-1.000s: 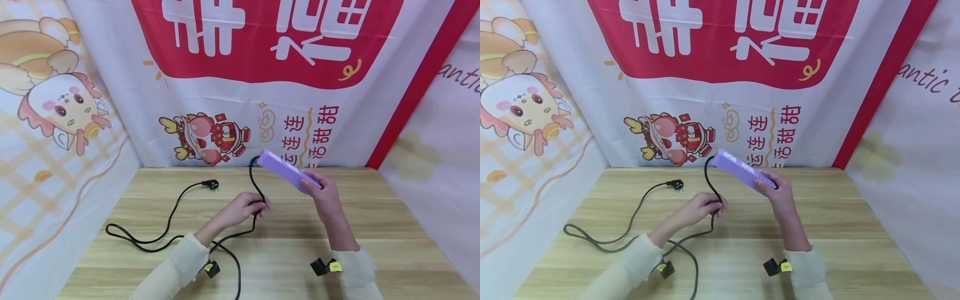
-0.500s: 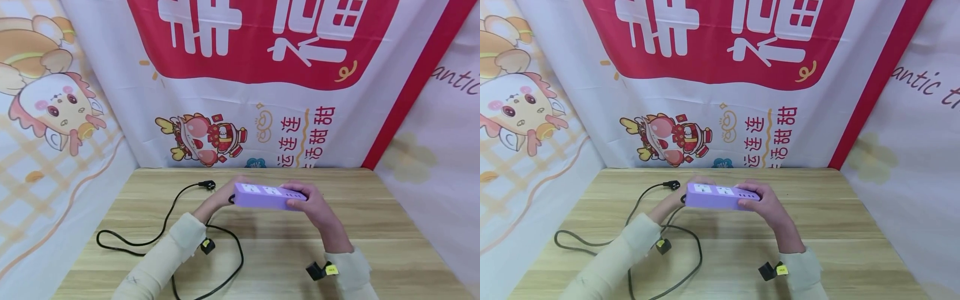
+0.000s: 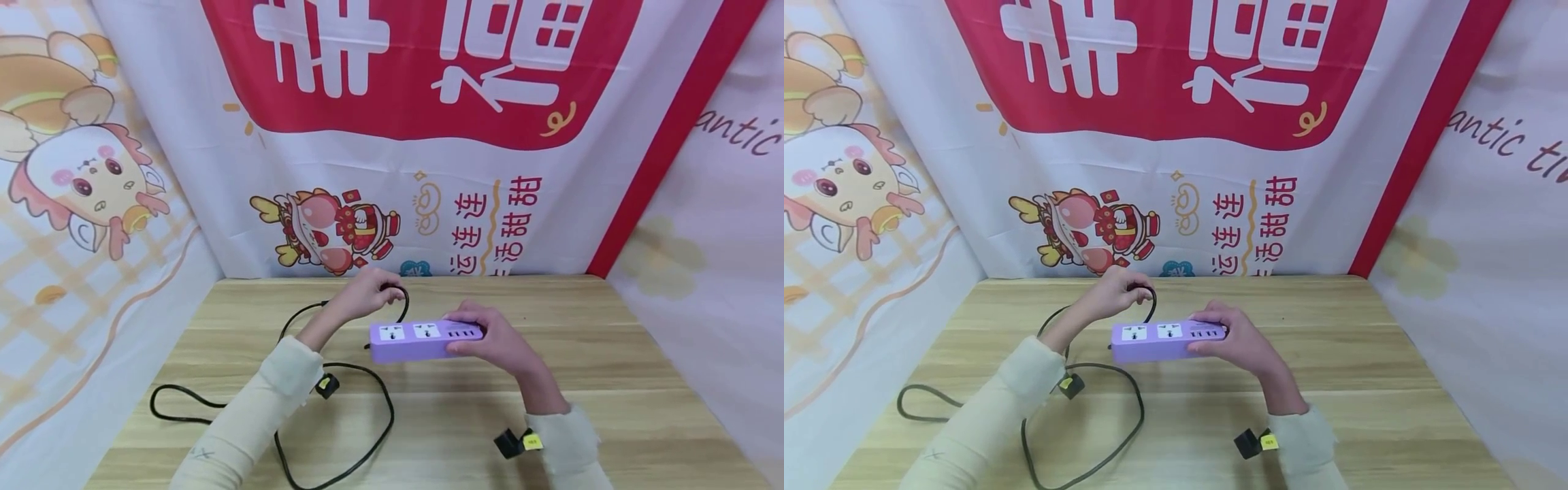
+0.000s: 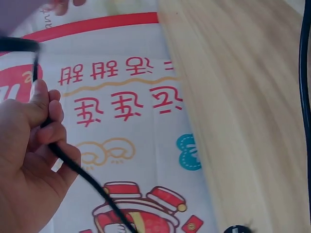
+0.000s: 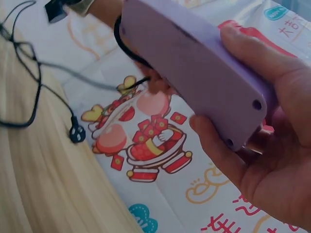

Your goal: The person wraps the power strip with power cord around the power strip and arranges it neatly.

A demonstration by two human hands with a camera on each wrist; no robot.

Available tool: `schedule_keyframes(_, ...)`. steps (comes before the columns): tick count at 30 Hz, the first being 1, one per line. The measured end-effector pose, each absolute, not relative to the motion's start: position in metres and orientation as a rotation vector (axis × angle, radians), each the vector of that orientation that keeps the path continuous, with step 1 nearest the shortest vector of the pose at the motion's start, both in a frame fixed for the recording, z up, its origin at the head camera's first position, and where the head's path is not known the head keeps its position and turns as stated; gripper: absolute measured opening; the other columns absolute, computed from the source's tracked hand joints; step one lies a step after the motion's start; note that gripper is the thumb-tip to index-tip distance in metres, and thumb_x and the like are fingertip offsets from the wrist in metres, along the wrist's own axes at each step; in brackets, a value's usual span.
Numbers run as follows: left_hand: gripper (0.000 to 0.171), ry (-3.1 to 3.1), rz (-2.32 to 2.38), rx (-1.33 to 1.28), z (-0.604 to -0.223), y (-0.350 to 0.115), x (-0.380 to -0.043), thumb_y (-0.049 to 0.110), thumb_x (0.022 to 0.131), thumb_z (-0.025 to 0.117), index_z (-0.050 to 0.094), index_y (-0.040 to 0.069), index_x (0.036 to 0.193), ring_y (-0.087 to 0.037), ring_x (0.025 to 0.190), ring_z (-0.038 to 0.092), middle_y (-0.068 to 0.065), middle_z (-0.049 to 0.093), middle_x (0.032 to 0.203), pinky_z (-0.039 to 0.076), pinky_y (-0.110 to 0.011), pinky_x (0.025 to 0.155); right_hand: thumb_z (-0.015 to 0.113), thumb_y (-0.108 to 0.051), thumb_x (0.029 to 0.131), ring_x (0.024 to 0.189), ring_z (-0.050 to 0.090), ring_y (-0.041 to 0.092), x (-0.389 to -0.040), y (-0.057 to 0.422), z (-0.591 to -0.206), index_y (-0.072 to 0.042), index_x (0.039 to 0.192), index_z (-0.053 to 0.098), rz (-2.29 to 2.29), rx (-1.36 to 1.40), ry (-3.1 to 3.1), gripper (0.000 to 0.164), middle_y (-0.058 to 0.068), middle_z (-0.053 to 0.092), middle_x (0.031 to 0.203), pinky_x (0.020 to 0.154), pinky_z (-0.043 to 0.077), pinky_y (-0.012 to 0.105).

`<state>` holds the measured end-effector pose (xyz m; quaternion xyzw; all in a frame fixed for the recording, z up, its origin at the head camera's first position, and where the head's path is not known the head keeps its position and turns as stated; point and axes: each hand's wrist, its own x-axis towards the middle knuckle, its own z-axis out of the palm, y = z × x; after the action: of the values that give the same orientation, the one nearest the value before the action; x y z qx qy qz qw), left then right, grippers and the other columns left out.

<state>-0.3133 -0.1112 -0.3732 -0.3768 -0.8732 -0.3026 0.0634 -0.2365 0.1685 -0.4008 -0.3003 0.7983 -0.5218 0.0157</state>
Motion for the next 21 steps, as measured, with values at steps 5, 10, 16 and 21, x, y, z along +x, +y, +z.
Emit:
schedule_keyframes(5, 0.015, -2.584, -0.88, -1.098, -0.366, -0.111, -0.305, 0.013, 0.098, 0.064, 0.074, 0.01, 0.087, -0.005, 0.061, 0.055, 0.0, 0.066, 0.07, 0.05, -0.023, 0.062, 0.083, -0.034, 0.081, 0.096, 0.057, 0.023, -0.239, 0.163, -0.405, -0.014, 0.119, 0.071, -1.511, -0.725, 2.723, 0.045, 0.005, 0.064, 0.107, 0.08, 0.048, 0.031)
schedule_keyframes(10, 0.017, -2.578, -0.884, -1.068, -0.359, -0.107, -0.291, 0.013, 0.1, 0.059, 0.073, 0.006, 0.095, -0.007, 0.062, 0.051, -0.001, 0.063, 0.071, 0.046, -0.022, 0.061, 0.084, -0.038, 0.08, 0.101, 0.057, 0.024, -0.243, 0.16, -0.41, -0.01, 0.125, 0.068, -1.55, -0.505, 2.865, 0.055, 0.008, 0.063, 0.114, 0.083, 0.048, 0.034)
schedule_keyframes(16, 0.019, -2.583, -0.885, -1.042, -0.359, -0.104, -0.275, 0.014, 0.103, 0.054, 0.07, 0.006, 0.096, -0.008, 0.063, 0.051, 0.001, 0.061, 0.07, 0.043, -0.02, 0.058, 0.083, -0.042, 0.08, 0.103, 0.057, 0.025, -0.248, 0.157, -0.413, -0.008, 0.127, 0.066, -1.616, -0.392, 2.963, 0.06, 0.011, 0.061, 0.116, 0.085, 0.049, 0.033)
schedule_keyframes(21, 0.018, -2.565, -0.97, -1.005, -0.366, -0.103, -0.269, 0.015, 0.102, 0.056, 0.069, 0.008, 0.091, -0.007, 0.06, 0.058, 0.002, 0.065, 0.071, 0.047, -0.02, 0.055, 0.084, -0.035, 0.081, 0.102, 0.057, 0.025, -0.249, 0.159, -0.412, -0.007, 0.127, 0.066, -1.699, -0.379, 3.007, 0.057, 0.013, 0.062, 0.115, 0.085, 0.048, 0.033)
